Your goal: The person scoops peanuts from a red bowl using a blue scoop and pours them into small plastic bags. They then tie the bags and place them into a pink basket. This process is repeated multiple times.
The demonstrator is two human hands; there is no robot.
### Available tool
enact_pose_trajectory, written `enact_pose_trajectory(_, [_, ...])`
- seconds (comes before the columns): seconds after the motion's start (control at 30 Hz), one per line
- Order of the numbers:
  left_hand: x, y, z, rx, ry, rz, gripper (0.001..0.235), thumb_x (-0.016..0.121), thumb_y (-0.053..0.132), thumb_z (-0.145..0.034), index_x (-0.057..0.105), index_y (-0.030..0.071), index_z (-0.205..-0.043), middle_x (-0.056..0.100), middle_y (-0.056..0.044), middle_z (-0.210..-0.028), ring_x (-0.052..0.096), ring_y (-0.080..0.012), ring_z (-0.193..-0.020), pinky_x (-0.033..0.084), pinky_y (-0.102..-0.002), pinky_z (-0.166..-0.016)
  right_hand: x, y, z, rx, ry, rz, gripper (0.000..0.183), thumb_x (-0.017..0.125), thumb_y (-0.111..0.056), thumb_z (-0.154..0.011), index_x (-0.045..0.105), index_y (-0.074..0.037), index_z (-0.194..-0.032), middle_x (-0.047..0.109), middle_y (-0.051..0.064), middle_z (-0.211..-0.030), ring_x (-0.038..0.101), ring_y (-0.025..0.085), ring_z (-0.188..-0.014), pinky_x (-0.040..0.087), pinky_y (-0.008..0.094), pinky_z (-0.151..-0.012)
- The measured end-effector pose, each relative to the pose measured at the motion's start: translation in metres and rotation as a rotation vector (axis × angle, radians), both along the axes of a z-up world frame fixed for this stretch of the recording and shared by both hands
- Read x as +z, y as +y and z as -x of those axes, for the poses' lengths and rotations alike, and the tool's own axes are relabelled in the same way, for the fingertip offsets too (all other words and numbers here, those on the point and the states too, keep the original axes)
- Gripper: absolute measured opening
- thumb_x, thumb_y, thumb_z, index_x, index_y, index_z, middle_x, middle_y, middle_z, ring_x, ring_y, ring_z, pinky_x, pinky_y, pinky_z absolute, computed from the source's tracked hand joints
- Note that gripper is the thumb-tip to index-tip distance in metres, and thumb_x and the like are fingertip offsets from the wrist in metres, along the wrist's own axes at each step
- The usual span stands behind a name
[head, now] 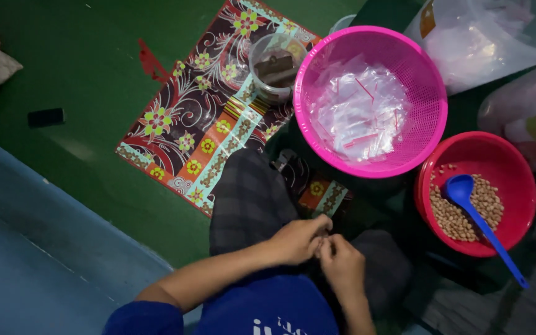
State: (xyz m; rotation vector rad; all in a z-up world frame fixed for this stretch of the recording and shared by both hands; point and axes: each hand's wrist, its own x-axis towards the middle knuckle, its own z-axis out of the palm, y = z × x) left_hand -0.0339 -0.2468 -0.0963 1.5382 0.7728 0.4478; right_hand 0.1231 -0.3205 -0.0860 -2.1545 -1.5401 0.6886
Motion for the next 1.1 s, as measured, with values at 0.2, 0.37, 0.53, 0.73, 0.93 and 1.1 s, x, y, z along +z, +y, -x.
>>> enact_pose_trajectory(0.2, [-0.016, -0.02, -0.003, -0.015, 0.185, -0.581, 0.025, 0.07, 0.015, -0.087, 0.057, 0.01, -0.108, 0.062, -0.012, -0.1, 0.062, -0.0366, -0.099, 0.053, -0.046, -0.074, -0.017, -0.004, -0.011, 0.067, -0.086, -0.091, 0.016, 0.072, -0.019, -0.084, 0.067, -0.004, -0.084, 0.071, 0.019, -0.083, 0.069, 0.04, -0.073, 0.056, 0.048, -0.062])
enact_pose_trajectory(0.37, [-0.027, -0.022, 0.005, -0.168, 0.178, -0.71, 0.028, 0.07, 0.01, -0.08, 0.066, 0.013, -0.108, 0.062, -0.013, -0.103, 0.061, -0.0349, -0.097, 0.054, -0.043, -0.072, 0.009, 0.006, -0.037, 0.175, -0.018, 0.038, 0.015, 0.072, -0.017, -0.078, 0.071, -0.004, -0.085, 0.071, 0.02, -0.08, 0.07, 0.039, -0.074, 0.056, 0.048, -0.064])
enact_pose_trajectory(0.53, [0.0, -0.001, 0.008, -0.367, 0.068, -0.861, 0.032, 0.073, 0.019, -0.084, 0.066, 0.0, -0.108, 0.063, -0.017, -0.107, 0.06, -0.0334, -0.094, 0.054, -0.041, -0.071, 0.04, 0.01, -0.053, 0.358, 0.162, 0.121, 0.02, 0.07, -0.018, -0.08, 0.076, -0.007, -0.095, 0.072, 0.019, -0.08, 0.072, 0.037, -0.072, 0.057, 0.045, -0.064])
enact_pose_trajectory(0.73, [-0.007, 0.021, 0.005, -0.662, 0.063, -0.967, 0.039, 0.065, 0.011, -0.081, 0.069, 0.002, -0.118, 0.066, -0.008, -0.1, 0.062, -0.0294, -0.094, 0.055, -0.037, -0.081, 0.034, -0.008, -0.071, 0.45, 0.167, 0.04, 0.019, 0.077, -0.022, -0.083, 0.075, -0.004, -0.085, 0.073, 0.018, -0.077, 0.071, 0.035, -0.07, 0.054, 0.042, -0.061])
enact_pose_trajectory(0.93, [0.045, 0.049, 0.011, -0.479, 0.047, -0.741, 0.028, 0.071, 0.019, -0.081, 0.069, 0.003, -0.104, 0.066, -0.011, -0.099, 0.064, -0.0316, -0.097, 0.054, -0.04, -0.08, -0.041, -0.071, -0.152, -0.633, 0.199, -0.566, 0.031, 0.083, -0.011, -0.101, 0.056, -0.006, -0.084, 0.051, 0.003, -0.075, 0.047, 0.009, -0.069, 0.042, 0.027, -0.062])
enact_pose_trajectory(1.1, [0.05, 0.054, 0.013, -0.325, 0.088, -0.7, 0.032, 0.067, 0.008, -0.079, 0.07, 0.005, -0.11, 0.066, -0.01, -0.108, 0.065, -0.0313, -0.103, 0.055, -0.039, -0.083, -0.031, -0.075, -0.228, -1.009, 0.947, -0.837, 0.021, 0.068, -0.024, -0.105, 0.057, -0.013, -0.118, 0.057, -0.003, -0.083, 0.052, 0.005, -0.064, 0.035, 0.018, -0.049])
